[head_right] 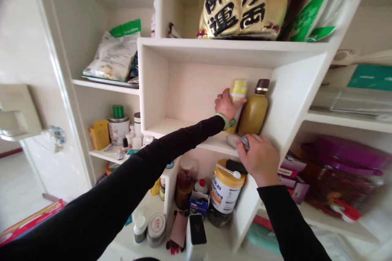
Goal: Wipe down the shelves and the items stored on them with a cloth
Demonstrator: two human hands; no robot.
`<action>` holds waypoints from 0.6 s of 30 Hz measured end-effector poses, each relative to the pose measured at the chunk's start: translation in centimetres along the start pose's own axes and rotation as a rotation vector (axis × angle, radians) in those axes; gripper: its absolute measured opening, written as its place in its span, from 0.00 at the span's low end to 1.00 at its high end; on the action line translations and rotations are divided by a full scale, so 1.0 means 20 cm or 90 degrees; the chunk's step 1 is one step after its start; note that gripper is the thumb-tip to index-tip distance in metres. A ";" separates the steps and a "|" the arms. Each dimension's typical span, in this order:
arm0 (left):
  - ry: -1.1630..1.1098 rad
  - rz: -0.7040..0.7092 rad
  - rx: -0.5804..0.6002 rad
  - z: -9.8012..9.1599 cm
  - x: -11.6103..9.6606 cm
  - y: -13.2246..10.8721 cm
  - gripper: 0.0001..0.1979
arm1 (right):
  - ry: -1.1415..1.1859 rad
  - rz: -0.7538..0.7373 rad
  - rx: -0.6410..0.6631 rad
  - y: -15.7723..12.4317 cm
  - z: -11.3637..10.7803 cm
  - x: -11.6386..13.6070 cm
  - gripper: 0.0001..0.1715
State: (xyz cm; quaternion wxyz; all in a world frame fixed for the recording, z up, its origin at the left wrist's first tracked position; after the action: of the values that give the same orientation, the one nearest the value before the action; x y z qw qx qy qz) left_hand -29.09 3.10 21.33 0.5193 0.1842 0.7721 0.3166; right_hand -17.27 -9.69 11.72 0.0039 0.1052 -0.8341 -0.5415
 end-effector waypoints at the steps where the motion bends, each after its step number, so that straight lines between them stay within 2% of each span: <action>1: 0.000 -0.002 0.006 -0.01 0.00 -0.01 0.43 | -0.002 -0.005 -0.003 0.00 0.00 0.00 0.18; 4: -0.004 -0.014 0.030 -0.03 0.00 -0.04 0.50 | -0.004 -0.013 -0.006 0.00 0.01 0.00 0.17; 7: 0.037 -0.016 0.088 -0.05 0.02 -0.06 0.56 | -0.007 -0.013 -0.001 0.00 0.01 0.01 0.17; 12: 0.102 -0.044 0.171 -0.08 0.08 -0.10 0.51 | -0.007 0.010 0.015 0.00 0.01 0.01 0.18; 18: 0.077 -0.042 0.206 -0.06 0.11 -0.11 0.46 | -0.012 0.012 0.018 0.01 0.00 0.01 0.18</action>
State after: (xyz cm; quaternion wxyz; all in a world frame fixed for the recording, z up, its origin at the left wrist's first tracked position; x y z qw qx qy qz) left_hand -30.93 2.45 18.60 0.4457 0.2207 0.8484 0.1814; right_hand -17.46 -9.70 11.80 -0.0002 0.0922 -0.8428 -0.5303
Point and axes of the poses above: each hand's wrist, its own y-axis towards the middle knuckle, its own z-axis out of the palm, x = y × z, the point moved 5 cm from there along y, towards the middle knuckle, and after that the axes turned 3 degrees about z, right-handed, at the moved point
